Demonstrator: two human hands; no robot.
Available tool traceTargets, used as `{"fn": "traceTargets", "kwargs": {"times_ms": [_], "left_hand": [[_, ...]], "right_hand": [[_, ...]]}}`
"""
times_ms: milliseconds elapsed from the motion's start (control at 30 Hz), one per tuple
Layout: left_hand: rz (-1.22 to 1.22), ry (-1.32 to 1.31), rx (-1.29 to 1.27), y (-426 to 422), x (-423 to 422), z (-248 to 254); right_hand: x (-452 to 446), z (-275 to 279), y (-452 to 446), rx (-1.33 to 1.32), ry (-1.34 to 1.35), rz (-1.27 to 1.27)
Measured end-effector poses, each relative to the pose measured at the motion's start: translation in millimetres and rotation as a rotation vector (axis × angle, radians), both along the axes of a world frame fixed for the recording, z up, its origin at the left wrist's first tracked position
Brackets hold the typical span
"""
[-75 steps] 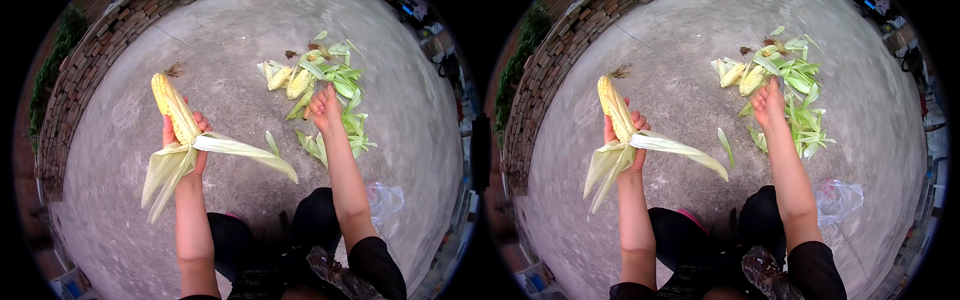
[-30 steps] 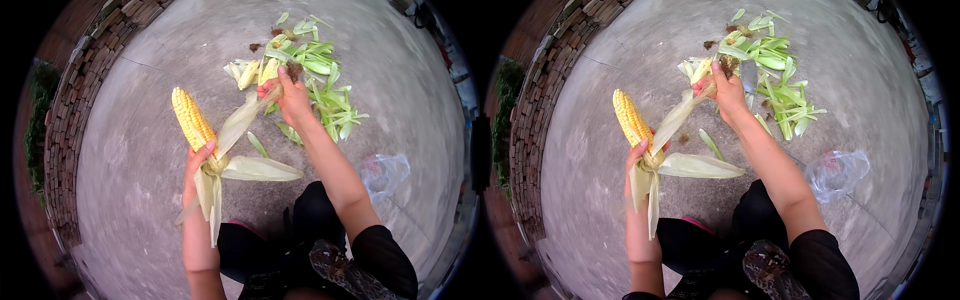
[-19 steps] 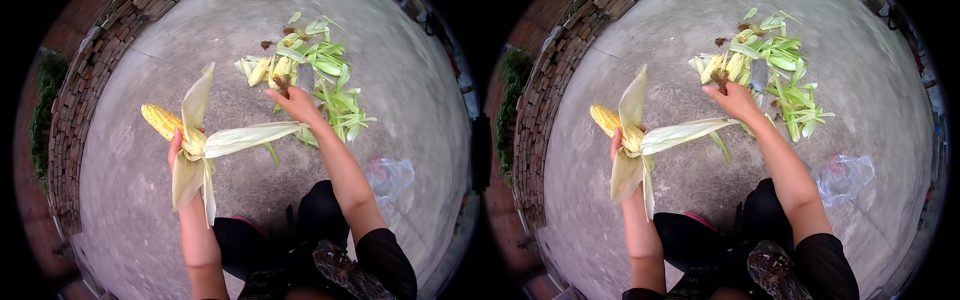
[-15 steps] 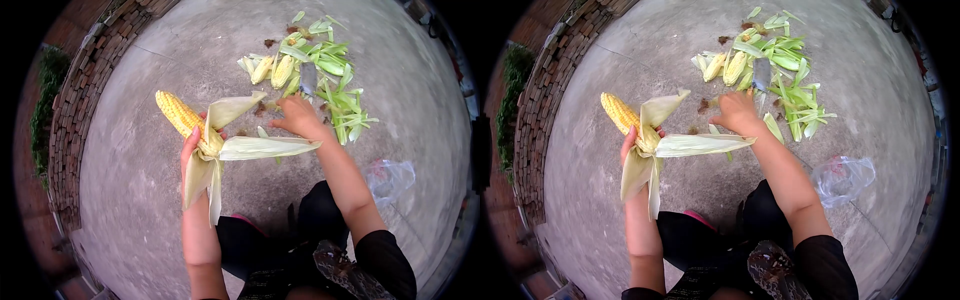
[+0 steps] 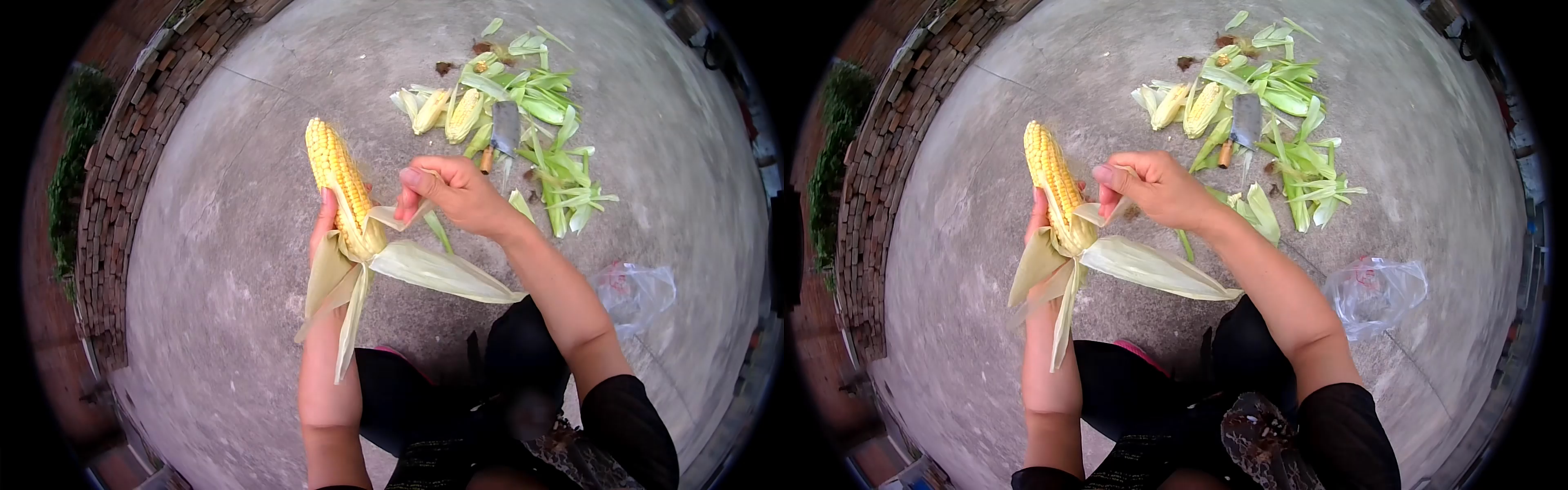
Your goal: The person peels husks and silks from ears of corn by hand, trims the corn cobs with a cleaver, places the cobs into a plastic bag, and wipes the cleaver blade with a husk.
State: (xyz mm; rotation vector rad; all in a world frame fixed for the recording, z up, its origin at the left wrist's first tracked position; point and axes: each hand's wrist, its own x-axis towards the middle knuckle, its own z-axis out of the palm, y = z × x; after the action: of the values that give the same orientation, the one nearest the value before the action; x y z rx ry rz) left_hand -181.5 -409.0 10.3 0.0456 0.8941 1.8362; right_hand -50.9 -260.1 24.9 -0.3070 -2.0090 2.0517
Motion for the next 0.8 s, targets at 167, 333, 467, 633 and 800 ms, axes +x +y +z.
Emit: {"fn": "traceTargets", "kwargs": {"times_ms": [167, 333, 467, 633, 800], "left_hand": [[0.087, 0.044, -0.001, -3.6, -10.7, -7.5], [0.19, 0.022, -0.069, 1.2, -12.4, -6.6], [0.181, 0.133, -0.146, 4.1, -12.0, -8.1], [0.06, 0.501, -0.339, 11.6, 8.5, -6.6], [0.011, 0.57, -0.195, 9.5, 11.5, -3.2]], "right_hand": [[-4.0, 18.6, -9.1, -0.021, -0.375, 0.225], [-9.4, 13.3, -10.1, 0.181, -0.36, 0.294], [-8.8, -0.4, -17.7, 0.235, -0.359, 0.016], [-13.0, -6.9, -24.5, 0.561, -0.014, -0.217], [-14.3, -16.9, -24.3, 0.434, -0.073, -0.2]]}}
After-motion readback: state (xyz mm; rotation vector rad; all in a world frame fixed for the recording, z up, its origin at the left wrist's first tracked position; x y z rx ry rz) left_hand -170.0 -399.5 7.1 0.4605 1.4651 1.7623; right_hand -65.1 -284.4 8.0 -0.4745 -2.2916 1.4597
